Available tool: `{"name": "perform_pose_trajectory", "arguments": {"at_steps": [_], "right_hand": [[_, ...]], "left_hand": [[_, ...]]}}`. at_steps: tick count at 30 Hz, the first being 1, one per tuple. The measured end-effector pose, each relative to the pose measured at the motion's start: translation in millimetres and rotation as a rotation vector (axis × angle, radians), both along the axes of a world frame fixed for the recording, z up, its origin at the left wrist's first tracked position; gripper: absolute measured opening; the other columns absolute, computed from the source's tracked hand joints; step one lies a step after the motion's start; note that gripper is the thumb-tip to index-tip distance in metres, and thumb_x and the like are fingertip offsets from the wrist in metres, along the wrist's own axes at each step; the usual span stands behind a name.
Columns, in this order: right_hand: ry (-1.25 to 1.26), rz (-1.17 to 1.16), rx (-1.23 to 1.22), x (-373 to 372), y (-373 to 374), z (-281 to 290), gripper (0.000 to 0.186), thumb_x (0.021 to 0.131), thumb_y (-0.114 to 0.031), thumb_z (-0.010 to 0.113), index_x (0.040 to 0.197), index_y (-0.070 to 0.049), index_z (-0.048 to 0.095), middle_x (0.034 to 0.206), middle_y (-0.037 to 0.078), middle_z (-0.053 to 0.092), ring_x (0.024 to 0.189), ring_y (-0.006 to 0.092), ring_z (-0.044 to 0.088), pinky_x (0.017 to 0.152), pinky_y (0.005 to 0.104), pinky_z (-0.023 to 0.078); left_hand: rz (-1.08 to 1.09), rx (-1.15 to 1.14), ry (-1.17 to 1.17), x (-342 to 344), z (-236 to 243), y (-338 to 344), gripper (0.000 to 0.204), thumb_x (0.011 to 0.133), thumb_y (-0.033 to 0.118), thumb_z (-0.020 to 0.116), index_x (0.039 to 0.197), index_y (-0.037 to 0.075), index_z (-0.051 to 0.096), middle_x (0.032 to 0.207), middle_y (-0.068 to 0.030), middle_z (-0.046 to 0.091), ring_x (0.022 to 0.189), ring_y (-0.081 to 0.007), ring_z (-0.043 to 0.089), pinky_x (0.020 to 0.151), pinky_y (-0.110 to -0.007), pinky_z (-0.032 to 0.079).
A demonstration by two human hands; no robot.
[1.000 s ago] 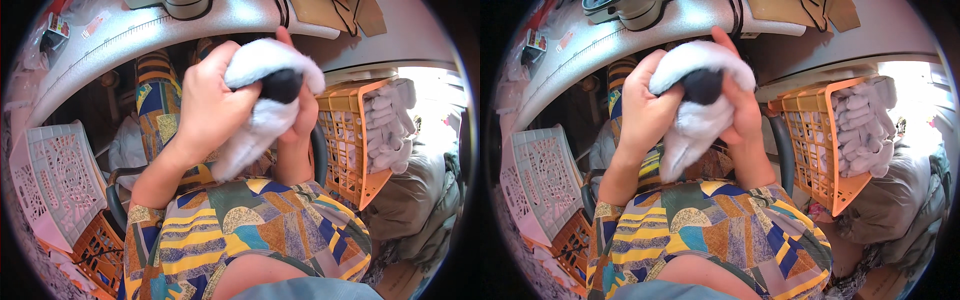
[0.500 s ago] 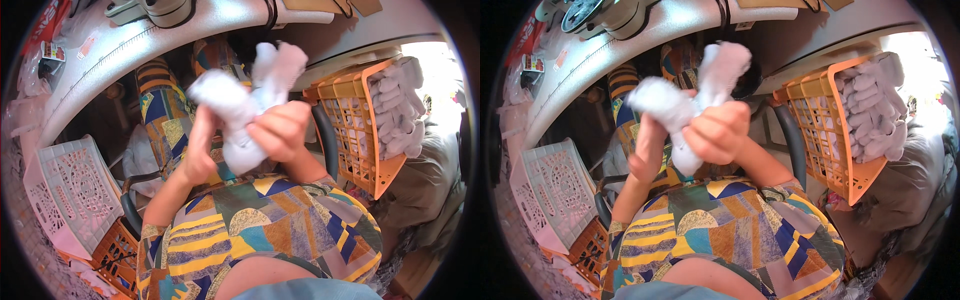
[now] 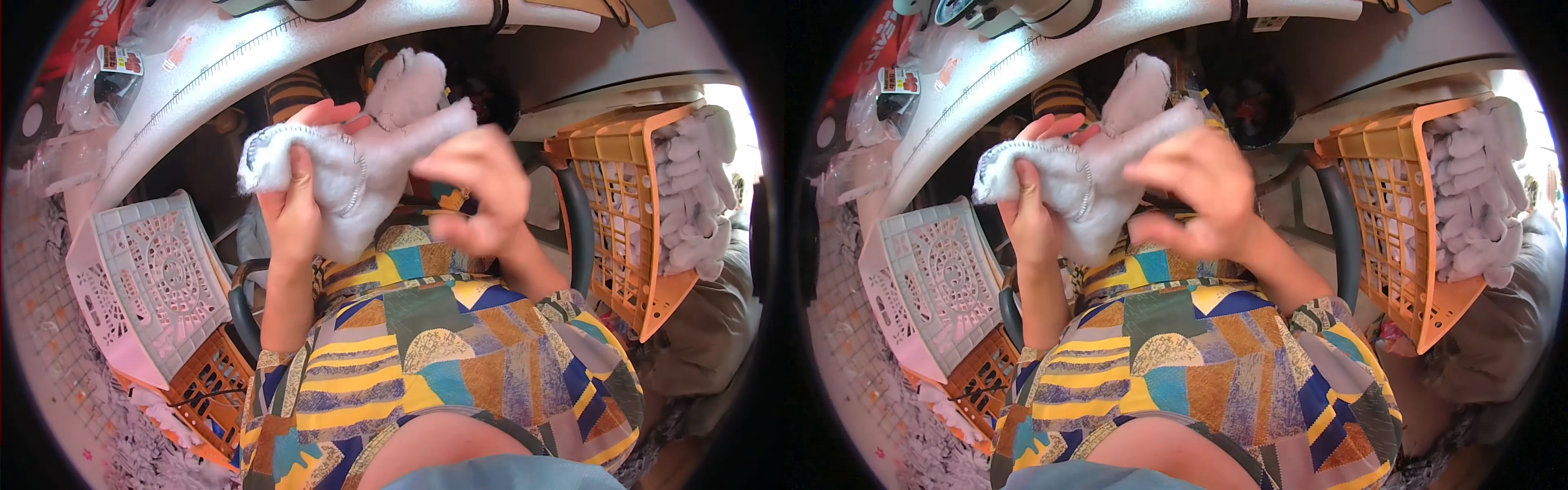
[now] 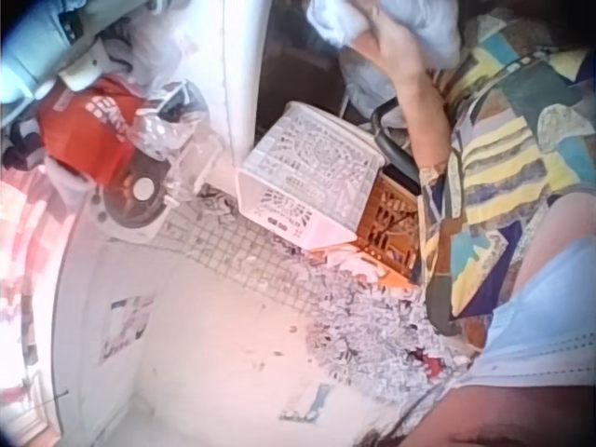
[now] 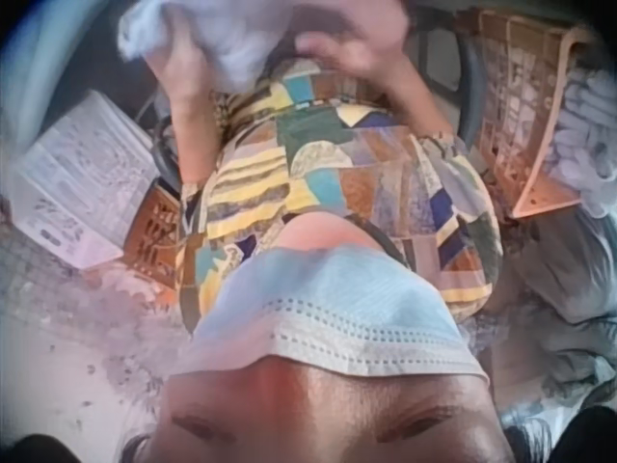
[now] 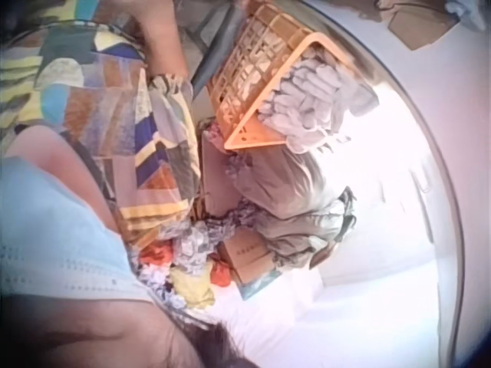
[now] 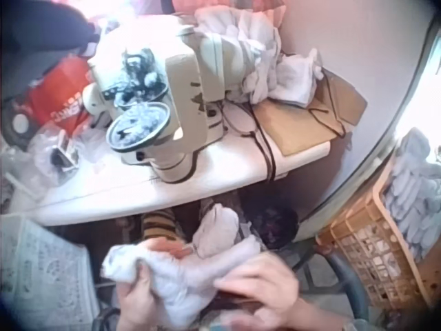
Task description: The person is sewing and assembling fabric gloves using a specialized industrial sewing machine and small hand tools like scissors.
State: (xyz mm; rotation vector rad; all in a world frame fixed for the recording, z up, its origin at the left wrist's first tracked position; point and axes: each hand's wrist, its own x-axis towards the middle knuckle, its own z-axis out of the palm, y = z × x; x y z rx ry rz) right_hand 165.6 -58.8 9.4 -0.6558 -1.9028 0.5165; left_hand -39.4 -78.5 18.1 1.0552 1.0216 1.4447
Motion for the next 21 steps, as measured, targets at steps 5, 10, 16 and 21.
{"name": "perform_pose_trajectory", "arguments": {"at_steps": [5, 10, 16, 21], "right_hand": [[-0.161, -0.267, -0.165, -11.6, 22.1, 14.2, 0.020, 0.064, -0.015, 0.077, 0.078, -0.006, 0.066, 0.075, 0.006, 0.058, 0.078, 0.0251, 0.054, 0.068, 0.0354, 0.043], [0.024, -0.118, -0.487, -6.1, 23.6, 4.7, 0.008, 0.071, -0.008, 0.071, 0.074, -0.005, 0.064, 0.077, 0.007, 0.059, 0.076, 0.0225, 0.057, 0.070, 0.0311, 0.044], [0.556, -0.220, -0.666, 48.5, 43.7, 0.4, 0.003, 0.089, -0.002, 0.061, 0.091, -0.002, 0.063, 0.087, -0.002, 0.062, 0.080, 0.0046, 0.053, 0.075, 0.0197, 0.044], [0.737, -0.702, -0.387, 105.5, 66.3, -7.2, 0.009, 0.088, -0.006, 0.065, 0.093, 0.001, 0.064, 0.084, 0.000, 0.061, 0.076, 0.0063, 0.051, 0.069, 0.0203, 0.041]], "left_hand": [[-0.123, 0.154, 0.171, -7.9, -1.5, -0.7, 0.044, 0.100, 0.030, 0.043, 0.121, -0.006, 0.053, 0.118, -0.0182, 0.061, 0.105, -0.0241, 0.059, 0.094, -0.035, 0.044], [-0.171, 0.204, 0.366, -15.2, -2.3, -4.1, 0.041, 0.097, 0.028, 0.045, 0.117, -0.006, 0.057, 0.113, -0.0188, 0.063, 0.104, -0.0254, 0.059, 0.094, -0.036, 0.042], [-0.228, 0.299, 0.328, -33.1, -13.7, -2.9, 0.041, 0.093, 0.026, 0.048, 0.118, -0.005, 0.058, 0.110, -0.0209, 0.065, 0.104, -0.0281, 0.061, 0.104, -0.040, 0.035], [-0.223, 0.300, 0.332, -41.5, -16.6, -1.0, 0.040, 0.095, 0.026, 0.047, 0.119, -0.005, 0.056, 0.109, -0.0205, 0.065, 0.105, -0.0278, 0.061, 0.101, -0.040, 0.038]]}}
